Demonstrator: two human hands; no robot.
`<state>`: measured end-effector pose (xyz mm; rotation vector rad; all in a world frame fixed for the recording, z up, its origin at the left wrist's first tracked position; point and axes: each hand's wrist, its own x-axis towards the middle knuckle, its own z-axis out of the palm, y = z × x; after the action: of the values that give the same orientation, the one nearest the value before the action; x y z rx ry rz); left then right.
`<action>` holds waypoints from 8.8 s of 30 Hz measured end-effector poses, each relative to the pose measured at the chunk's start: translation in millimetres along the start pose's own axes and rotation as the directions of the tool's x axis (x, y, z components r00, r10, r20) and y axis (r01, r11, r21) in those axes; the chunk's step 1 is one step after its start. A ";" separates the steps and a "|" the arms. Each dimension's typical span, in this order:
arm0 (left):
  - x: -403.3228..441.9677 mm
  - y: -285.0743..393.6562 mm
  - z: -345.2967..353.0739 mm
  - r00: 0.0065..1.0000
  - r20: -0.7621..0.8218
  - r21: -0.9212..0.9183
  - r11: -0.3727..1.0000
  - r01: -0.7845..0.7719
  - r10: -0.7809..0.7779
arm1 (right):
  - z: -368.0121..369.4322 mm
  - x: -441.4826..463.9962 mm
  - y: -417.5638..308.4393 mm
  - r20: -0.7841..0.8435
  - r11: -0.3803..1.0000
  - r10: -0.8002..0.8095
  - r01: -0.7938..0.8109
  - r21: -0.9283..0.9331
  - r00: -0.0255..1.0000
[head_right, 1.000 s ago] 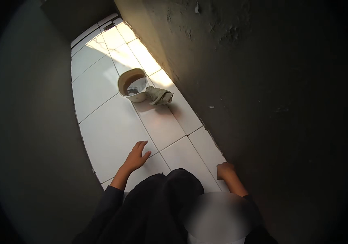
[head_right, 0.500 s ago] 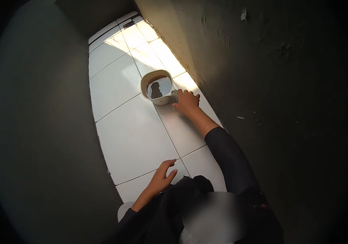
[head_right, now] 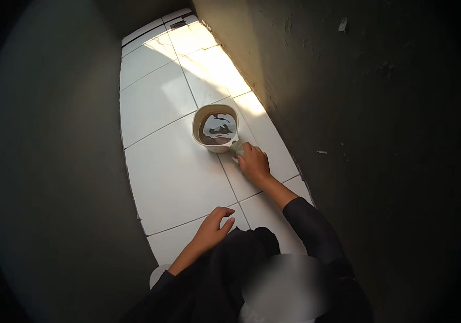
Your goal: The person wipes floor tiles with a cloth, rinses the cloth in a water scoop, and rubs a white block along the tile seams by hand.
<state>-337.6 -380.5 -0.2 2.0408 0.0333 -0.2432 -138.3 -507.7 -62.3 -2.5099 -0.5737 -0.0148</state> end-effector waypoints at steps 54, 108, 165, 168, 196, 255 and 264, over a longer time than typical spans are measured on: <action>25.4 -27.8 -21.9 0.914 -0.307 0.759 0.512 0.403 -0.264 | -64.5 -92.7 -26.8 0.156 0.551 0.201 -0.243 0.798 0.967; 81.8 -25.7 -72.5 0.796 -0.487 0.531 0.846 -0.057 0.359 | 175.1 336.3 -19.2 0.056 0.950 -0.075 0.088 -0.300 0.996; 251.4 -66.9 -19.9 0.806 0.431 0.706 0.708 -0.020 -0.406 | 95.1 268.4 93.5 0.181 0.988 -0.111 0.128 -0.085 0.977; 250.9 -64.5 -21.2 0.817 0.424 0.698 0.715 -0.021 -0.390 | 70.0 170.2 97.0 0.232 0.997 -0.007 0.025 -0.074 0.973; 246.4 -68.2 -21.6 0.848 0.401 0.677 0.735 -0.020 -0.346 | 27.8 44.5 105.1 0.329 0.989 0.066 -0.017 -0.149 0.942; 250.2 -66.2 -20.3 0.826 0.398 0.701 0.713 0.006 -0.399 | 2.0 -29.0 116.9 0.400 0.992 0.067 -0.018 -0.125 0.914; 250.2 -67.7 -20.7 0.824 0.399 0.701 0.713 0.008 -0.402 | 68.3 192.9 112.5 0.240 0.967 -0.175 0.212 -0.141 0.955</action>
<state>-98.0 -351.0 -96.9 2.6221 -0.1925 -1.1150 74.9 -479.7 -153.5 -2.6229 -0.9469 0.1575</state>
